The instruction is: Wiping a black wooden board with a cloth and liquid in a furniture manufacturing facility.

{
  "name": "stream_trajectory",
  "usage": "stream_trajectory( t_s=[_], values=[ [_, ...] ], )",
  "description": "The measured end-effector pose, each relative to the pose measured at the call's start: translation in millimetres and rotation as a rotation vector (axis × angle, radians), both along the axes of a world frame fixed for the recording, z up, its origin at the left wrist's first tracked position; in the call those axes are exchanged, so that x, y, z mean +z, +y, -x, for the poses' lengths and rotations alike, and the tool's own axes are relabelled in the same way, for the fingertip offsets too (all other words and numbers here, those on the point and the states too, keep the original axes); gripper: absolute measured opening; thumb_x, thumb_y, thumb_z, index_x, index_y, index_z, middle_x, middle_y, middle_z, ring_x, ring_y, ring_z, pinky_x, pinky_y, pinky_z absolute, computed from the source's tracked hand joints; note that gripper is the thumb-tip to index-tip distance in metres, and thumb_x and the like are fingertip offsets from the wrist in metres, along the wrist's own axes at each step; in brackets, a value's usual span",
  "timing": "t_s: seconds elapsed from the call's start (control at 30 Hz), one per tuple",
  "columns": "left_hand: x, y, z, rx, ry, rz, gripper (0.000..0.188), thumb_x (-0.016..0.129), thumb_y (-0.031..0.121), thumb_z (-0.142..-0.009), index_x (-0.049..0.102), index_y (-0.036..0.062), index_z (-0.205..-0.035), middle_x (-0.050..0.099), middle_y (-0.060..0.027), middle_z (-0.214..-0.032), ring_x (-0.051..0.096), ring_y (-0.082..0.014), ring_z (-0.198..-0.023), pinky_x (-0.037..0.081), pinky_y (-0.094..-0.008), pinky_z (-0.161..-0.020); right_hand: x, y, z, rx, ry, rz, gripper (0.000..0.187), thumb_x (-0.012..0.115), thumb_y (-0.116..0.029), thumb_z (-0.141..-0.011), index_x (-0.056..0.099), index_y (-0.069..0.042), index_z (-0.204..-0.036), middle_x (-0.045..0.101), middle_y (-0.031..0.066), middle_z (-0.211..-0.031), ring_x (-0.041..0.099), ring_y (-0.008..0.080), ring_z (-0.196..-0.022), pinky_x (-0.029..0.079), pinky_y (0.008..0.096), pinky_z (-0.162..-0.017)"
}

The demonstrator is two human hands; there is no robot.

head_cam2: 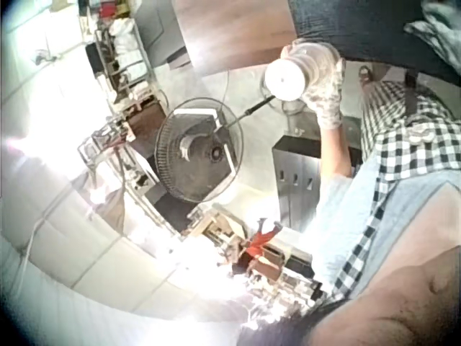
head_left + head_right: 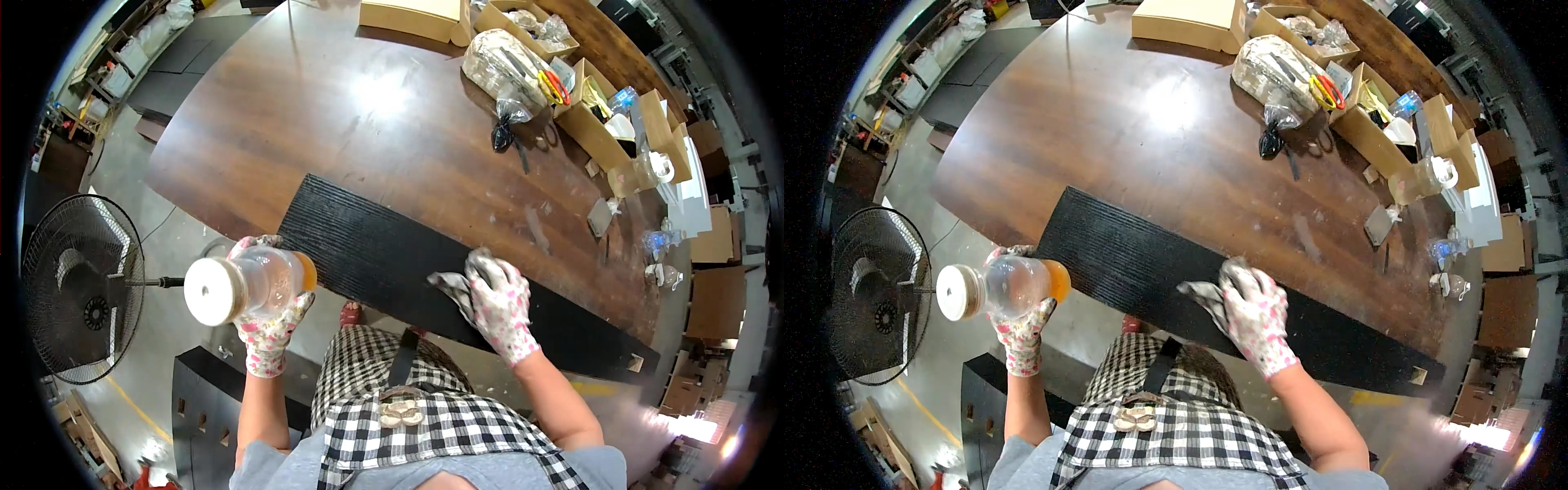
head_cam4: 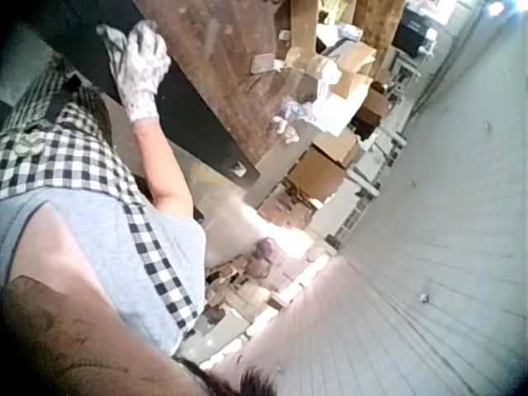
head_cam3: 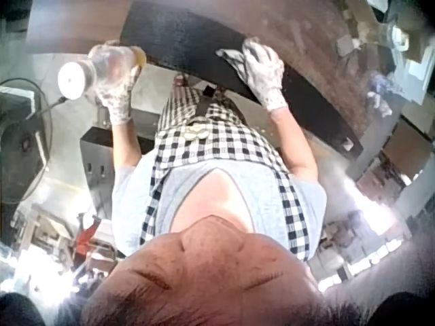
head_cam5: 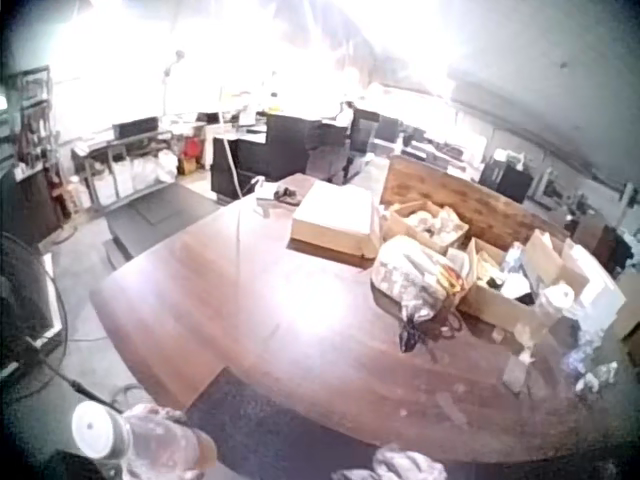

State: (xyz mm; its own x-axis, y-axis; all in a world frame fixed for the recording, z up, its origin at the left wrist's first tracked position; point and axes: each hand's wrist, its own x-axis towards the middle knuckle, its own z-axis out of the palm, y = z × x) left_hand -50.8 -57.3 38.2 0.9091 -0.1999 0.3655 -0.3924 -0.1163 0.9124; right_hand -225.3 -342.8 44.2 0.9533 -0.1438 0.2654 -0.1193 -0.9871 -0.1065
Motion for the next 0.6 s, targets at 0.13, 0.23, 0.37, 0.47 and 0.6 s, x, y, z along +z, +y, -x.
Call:
stream_trajectory(
  t_s=[0.13, 0.23, 0.37, 0.47, 0.6],
  values=[
    [8, -22, 3, -0.046, 0.120, 0.183, 0.098, 0.091, 0.035, -0.058, 0.038, 0.0041, -0.135, 0.057, -0.0128, -0.120, 0.057, -0.0237, -0.110, 0.047, -0.0388, -0.095, 2, 3, -11, -0.011, 0.004, 0.027, 0.034, 0.071, -0.022, -0.074, 0.065, -0.008, -0.104, 0.058, 0.0082, -0.117, 0.054, 0.0294, -0.109, 0.045, 0.0451, -0.084],
    [4, -22, 2, -0.048, 0.106, 0.122, 0.100, 0.092, 0.035, -0.057, 0.037, 0.0039, -0.135, 0.057, -0.0130, -0.119, 0.057, -0.0237, -0.110, 0.047, -0.0391, -0.095, 11, 5, -33, 0.038, 0.041, 0.022, 0.033, 0.071, -0.026, -0.075, 0.065, -0.008, -0.102, 0.059, 0.0084, -0.116, 0.053, 0.0304, -0.109, 0.044, 0.0444, -0.084],
    [0, -15, -1, -0.057, 0.099, 0.173, 0.097, 0.091, 0.030, -0.058, 0.037, 0.0041, -0.134, 0.056, -0.0117, -0.119, 0.057, -0.0226, -0.108, 0.047, -0.0374, -0.094, -11, -10, 21, -0.007, -0.033, -0.013, 0.039, 0.073, -0.026, -0.072, 0.064, -0.007, -0.105, 0.058, 0.0110, -0.120, 0.054, 0.0320, -0.111, 0.044, 0.0476, -0.093],
    [4, -14, 3, -0.032, 0.154, 0.251, 0.096, 0.092, 0.025, -0.058, 0.037, 0.0049, -0.134, 0.056, -0.0103, -0.119, 0.057, -0.0218, -0.109, 0.047, -0.0361, -0.095, -15, -3, 9, -0.012, -0.015, 0.002, 0.042, 0.070, -0.021, -0.074, 0.062, -0.004, -0.111, 0.055, 0.0140, -0.125, 0.051, 0.0347, -0.116, 0.041, 0.0487, -0.097],
    [-7, 2, 5, 0.081, 0.040, 0.086, 0.097, 0.091, 0.033, -0.060, 0.036, 0.0066, -0.135, 0.053, -0.0103, -0.124, 0.054, -0.0246, -0.113, 0.044, -0.0395, -0.099, -18, 32, -91, 0.064, 0.155, -0.076, 0.053, 0.065, -0.022, -0.077, 0.055, -0.003, -0.126, 0.044, 0.0157, -0.138, 0.034, 0.0388, -0.133, 0.031, 0.0494, -0.107]
  ],
)
